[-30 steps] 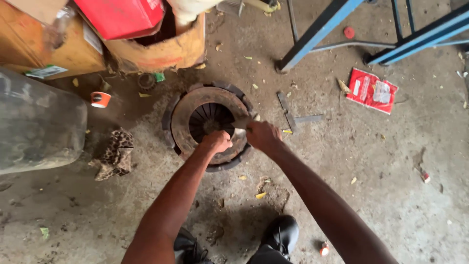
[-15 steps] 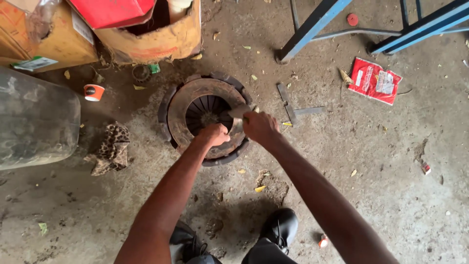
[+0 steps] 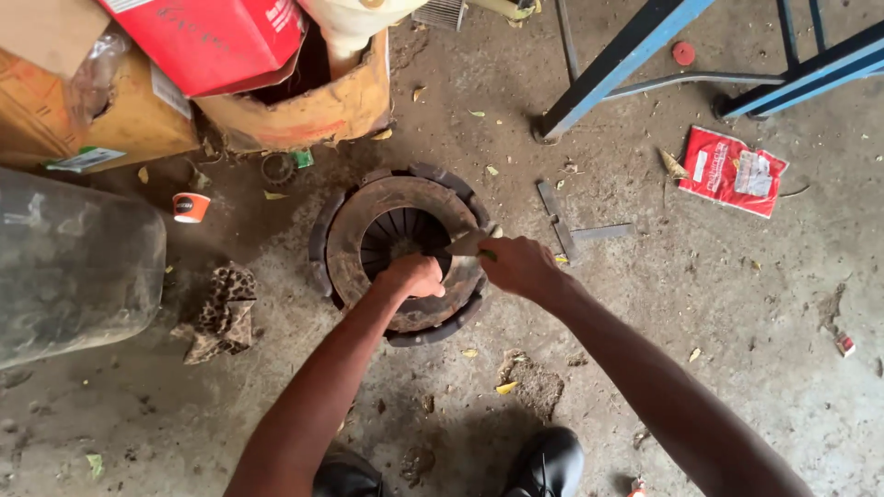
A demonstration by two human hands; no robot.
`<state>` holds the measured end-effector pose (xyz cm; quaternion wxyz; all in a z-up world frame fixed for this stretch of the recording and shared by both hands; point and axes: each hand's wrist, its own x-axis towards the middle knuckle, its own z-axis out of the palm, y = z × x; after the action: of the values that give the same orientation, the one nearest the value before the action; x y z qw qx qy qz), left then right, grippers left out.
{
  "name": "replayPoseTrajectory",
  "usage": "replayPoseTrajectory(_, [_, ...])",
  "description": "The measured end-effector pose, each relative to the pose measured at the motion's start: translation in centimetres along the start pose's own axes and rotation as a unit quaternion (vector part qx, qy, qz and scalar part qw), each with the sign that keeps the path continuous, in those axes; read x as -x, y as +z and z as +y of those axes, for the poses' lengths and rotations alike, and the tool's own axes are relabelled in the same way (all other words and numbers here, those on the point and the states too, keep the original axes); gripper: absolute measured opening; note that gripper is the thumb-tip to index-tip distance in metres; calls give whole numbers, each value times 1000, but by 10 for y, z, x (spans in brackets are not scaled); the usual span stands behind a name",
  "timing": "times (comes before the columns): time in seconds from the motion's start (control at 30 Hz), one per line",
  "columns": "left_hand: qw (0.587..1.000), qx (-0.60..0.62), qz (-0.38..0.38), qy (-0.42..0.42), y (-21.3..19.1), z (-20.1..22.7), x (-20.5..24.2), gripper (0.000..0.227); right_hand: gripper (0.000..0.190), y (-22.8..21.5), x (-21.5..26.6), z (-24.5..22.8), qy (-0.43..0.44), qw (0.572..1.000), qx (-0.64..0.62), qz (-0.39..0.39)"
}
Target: Scraping and cleaning a vehicle clutch pressure plate using a hand scraper on a workshop floor.
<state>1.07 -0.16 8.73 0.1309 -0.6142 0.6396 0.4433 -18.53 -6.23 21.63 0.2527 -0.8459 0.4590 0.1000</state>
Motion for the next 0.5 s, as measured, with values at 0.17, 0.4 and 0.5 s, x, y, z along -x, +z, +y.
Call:
replayPoseTrajectory(0.17, [1000, -9, -10, -3, -12, 6, -1, 43, 30, -11, 0, 0, 30, 995, -10, -95])
replayPoseTrajectory(0.4, [999, -39, 7, -37, -17, 15, 4, 49, 30, -26, -1, -12, 47, 996, 64, -51])
replayPoseTrajectory(0.5, [999, -47, -6, -18, -5, 6, -11, 47, 30, -34, -5, -31, 88, 992, 42, -84])
